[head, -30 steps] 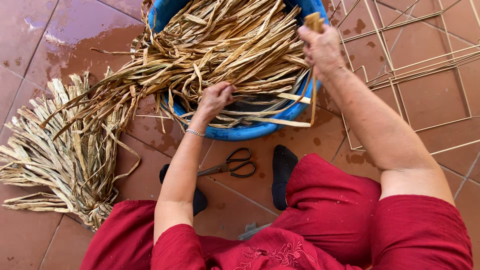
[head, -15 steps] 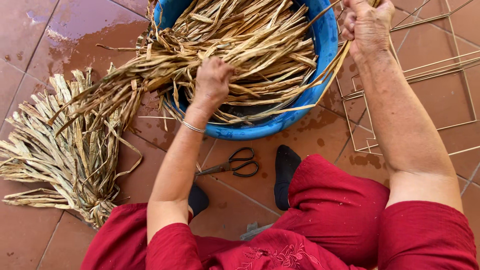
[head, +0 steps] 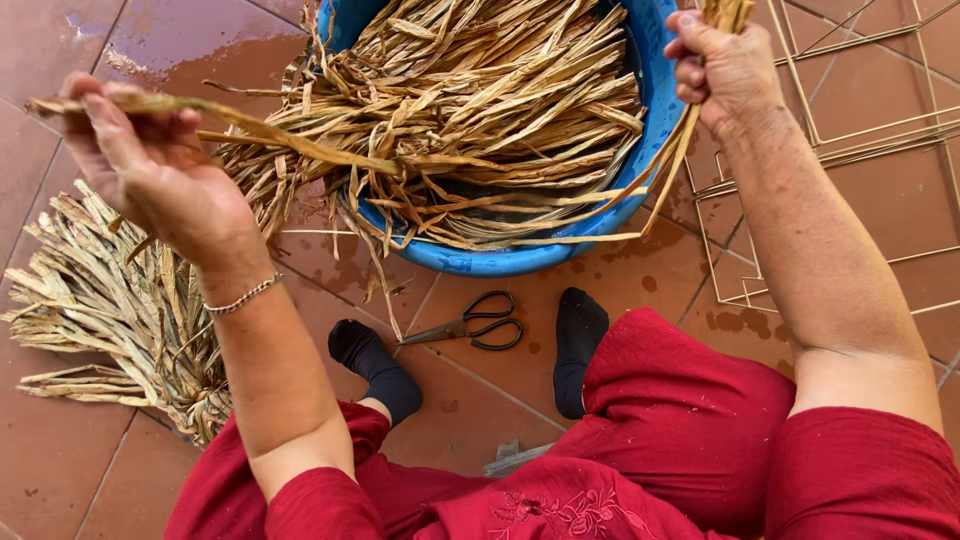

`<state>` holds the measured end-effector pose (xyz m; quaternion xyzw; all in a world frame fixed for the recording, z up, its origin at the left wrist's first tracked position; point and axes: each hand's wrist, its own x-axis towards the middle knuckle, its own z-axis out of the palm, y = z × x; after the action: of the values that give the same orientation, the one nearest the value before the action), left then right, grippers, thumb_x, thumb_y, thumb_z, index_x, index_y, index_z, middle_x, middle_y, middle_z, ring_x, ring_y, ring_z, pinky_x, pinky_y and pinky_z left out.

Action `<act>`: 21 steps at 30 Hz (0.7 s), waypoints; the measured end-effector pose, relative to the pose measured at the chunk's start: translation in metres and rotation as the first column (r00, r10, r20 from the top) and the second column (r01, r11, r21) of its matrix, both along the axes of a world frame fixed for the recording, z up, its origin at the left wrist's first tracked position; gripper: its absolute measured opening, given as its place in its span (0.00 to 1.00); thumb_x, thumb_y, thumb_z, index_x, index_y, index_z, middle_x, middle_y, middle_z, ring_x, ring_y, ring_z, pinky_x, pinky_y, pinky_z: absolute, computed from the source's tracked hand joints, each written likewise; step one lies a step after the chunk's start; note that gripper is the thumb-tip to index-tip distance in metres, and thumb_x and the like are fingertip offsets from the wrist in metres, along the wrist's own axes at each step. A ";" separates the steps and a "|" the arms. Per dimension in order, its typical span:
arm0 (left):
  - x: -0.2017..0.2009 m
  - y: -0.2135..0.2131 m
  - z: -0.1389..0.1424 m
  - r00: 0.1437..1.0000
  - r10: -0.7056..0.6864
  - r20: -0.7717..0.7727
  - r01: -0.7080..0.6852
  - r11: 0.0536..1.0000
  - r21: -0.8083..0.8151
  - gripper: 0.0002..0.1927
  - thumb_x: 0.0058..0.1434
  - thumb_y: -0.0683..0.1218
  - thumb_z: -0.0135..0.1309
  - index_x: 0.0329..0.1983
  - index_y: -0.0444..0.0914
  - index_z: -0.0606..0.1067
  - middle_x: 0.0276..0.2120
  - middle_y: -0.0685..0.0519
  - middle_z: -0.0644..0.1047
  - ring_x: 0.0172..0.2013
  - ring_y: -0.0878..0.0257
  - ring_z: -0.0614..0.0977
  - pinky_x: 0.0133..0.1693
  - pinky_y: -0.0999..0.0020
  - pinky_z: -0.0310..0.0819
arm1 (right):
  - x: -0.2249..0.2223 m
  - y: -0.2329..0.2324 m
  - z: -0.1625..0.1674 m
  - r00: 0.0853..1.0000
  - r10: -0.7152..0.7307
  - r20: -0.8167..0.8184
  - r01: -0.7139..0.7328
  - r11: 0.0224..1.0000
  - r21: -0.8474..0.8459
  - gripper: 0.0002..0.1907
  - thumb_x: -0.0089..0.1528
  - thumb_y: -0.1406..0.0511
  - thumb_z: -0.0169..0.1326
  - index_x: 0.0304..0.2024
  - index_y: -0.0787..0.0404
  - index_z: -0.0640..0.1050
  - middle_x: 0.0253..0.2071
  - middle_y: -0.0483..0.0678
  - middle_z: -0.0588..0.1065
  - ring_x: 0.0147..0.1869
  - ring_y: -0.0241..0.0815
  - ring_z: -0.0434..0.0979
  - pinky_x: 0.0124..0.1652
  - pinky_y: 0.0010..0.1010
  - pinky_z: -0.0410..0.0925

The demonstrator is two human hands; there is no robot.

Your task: The person sits on a tiled floor and repeatedly takes dried plant strips from a blue basin, separates them by hand, and places them onto a wire drying rack. Scissors are visible on the floor but not used.

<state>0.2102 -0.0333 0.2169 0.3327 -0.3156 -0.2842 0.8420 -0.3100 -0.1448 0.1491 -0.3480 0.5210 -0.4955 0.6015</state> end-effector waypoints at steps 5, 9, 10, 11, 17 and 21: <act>-0.021 -0.025 0.040 0.985 -0.174 -0.013 0.174 0.985 -0.014 0.11 0.77 0.43 0.49 0.59 0.35 0.72 0.42 0.43 0.79 0.35 0.56 0.82 0.38 0.61 0.81 | 0.045 0.013 0.003 0.955 0.272 -0.122 -0.268 0.962 0.041 0.09 0.73 0.63 0.54 0.45 0.63 0.78 0.32 0.45 0.77 0.21 0.25 0.67 0.19 0.18 0.59; -0.039 -0.051 0.074 0.870 -0.484 0.089 0.492 0.862 -0.121 0.17 0.83 0.51 0.45 0.38 0.38 0.70 0.26 0.54 0.70 0.26 0.64 0.68 0.31 0.66 0.64 | 0.062 0.016 0.009 0.934 0.343 -0.095 -0.342 0.939 0.027 0.10 0.73 0.61 0.52 0.45 0.61 0.78 0.30 0.45 0.77 0.20 0.26 0.67 0.18 0.18 0.59; -0.039 -0.053 0.080 0.845 -0.527 0.090 0.535 0.832 -0.147 0.21 0.84 0.52 0.43 0.35 0.38 0.70 0.23 0.55 0.68 0.24 0.65 0.66 0.29 0.66 0.61 | 0.061 0.015 0.009 0.935 0.340 -0.102 -0.340 0.940 0.016 0.10 0.73 0.61 0.52 0.45 0.61 0.78 0.30 0.45 0.77 0.20 0.26 0.67 0.18 0.19 0.59; -0.037 -0.053 0.085 0.847 -0.532 0.013 0.528 0.836 -0.150 0.20 0.82 0.53 0.41 0.37 0.37 0.70 0.24 0.54 0.69 0.24 0.65 0.67 0.29 0.67 0.62 | 0.059 0.014 0.008 0.936 0.336 -0.108 -0.337 0.941 0.004 0.10 0.73 0.61 0.52 0.46 0.61 0.78 0.30 0.46 0.77 0.20 0.26 0.67 0.18 0.19 0.59; -0.022 -0.066 0.060 0.873 -0.487 0.012 0.486 0.869 -0.094 0.20 0.81 0.51 0.39 0.43 0.31 0.72 0.29 0.49 0.73 0.25 0.64 0.70 0.30 0.68 0.65 | 0.023 0.004 -0.007 0.981 0.196 -0.017 -0.196 0.980 -0.029 0.10 0.74 0.61 0.53 0.45 0.62 0.78 0.30 0.46 0.76 0.22 0.29 0.68 0.20 0.21 0.59; -0.005 -0.060 -0.004 0.743 -0.393 0.542 -0.001 0.809 0.588 0.06 0.76 0.44 0.47 0.46 0.37 0.73 0.33 0.56 0.81 0.27 0.70 0.80 0.29 0.73 0.80 | 0.007 0.004 -0.018 0.993 0.116 -0.034 -0.116 0.993 -0.003 0.11 0.75 0.60 0.52 0.45 0.61 0.77 0.31 0.46 0.76 0.24 0.29 0.69 0.23 0.22 0.63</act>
<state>0.2056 -0.0935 0.2126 0.6005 -0.5220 -0.3229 0.5125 -0.3033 -0.1405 0.1306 -0.3876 0.5089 -0.4549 0.6196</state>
